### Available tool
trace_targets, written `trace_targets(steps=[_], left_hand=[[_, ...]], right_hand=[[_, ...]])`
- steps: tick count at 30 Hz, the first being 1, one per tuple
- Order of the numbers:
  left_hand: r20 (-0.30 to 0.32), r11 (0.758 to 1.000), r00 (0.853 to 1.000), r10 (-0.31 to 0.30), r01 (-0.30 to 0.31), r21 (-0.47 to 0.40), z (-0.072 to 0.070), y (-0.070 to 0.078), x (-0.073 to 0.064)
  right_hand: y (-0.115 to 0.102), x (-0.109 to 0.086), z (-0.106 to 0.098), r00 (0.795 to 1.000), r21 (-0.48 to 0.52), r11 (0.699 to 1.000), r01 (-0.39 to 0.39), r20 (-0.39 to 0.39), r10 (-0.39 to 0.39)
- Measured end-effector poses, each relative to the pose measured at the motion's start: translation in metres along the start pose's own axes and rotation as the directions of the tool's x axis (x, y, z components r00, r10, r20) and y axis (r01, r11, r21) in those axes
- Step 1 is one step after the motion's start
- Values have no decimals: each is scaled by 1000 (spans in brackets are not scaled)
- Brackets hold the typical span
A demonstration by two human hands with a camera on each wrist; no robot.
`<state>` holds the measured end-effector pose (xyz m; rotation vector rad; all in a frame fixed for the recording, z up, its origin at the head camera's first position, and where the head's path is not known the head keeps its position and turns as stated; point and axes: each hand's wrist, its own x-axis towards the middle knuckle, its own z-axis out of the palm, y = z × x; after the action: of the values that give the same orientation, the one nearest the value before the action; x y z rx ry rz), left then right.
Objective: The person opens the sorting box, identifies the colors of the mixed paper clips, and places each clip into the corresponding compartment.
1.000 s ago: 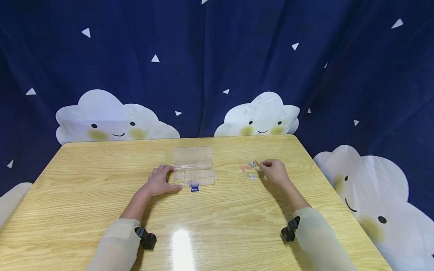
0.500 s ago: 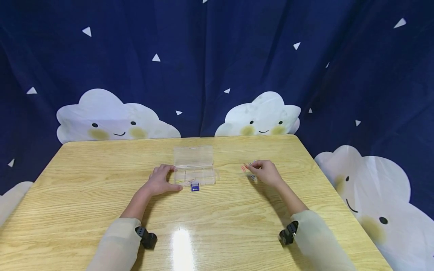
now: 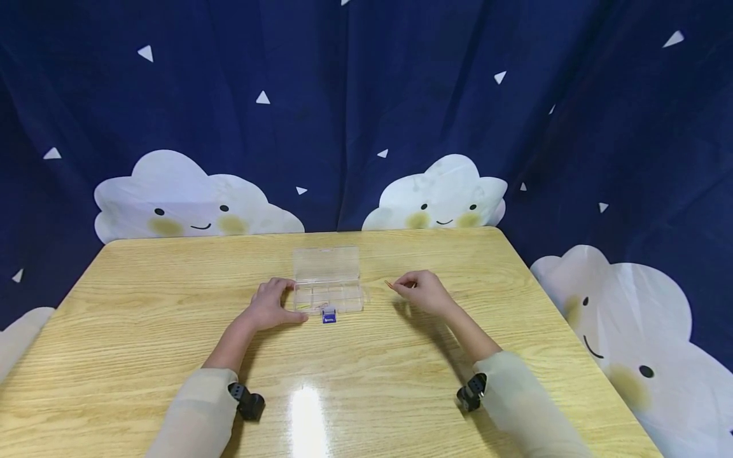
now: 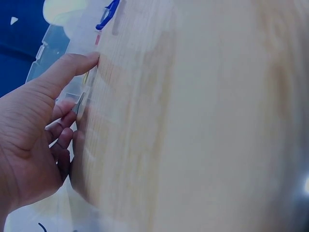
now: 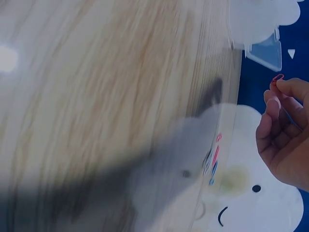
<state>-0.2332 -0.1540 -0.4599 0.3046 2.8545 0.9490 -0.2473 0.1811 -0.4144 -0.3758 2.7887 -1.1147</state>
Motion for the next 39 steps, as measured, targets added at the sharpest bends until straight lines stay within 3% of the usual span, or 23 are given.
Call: trace_targets(steps=[17, 39], left_hand=[[3, 1000, 1000, 0, 0, -11, 1, -1, 1], [11, 1000, 1000, -9, 9, -10, -1, -1, 1]], right_hand=[[-33, 13, 32, 995, 18, 998, 63, 74, -64], [-65, 28, 74, 979, -65, 985, 161, 133, -152]])
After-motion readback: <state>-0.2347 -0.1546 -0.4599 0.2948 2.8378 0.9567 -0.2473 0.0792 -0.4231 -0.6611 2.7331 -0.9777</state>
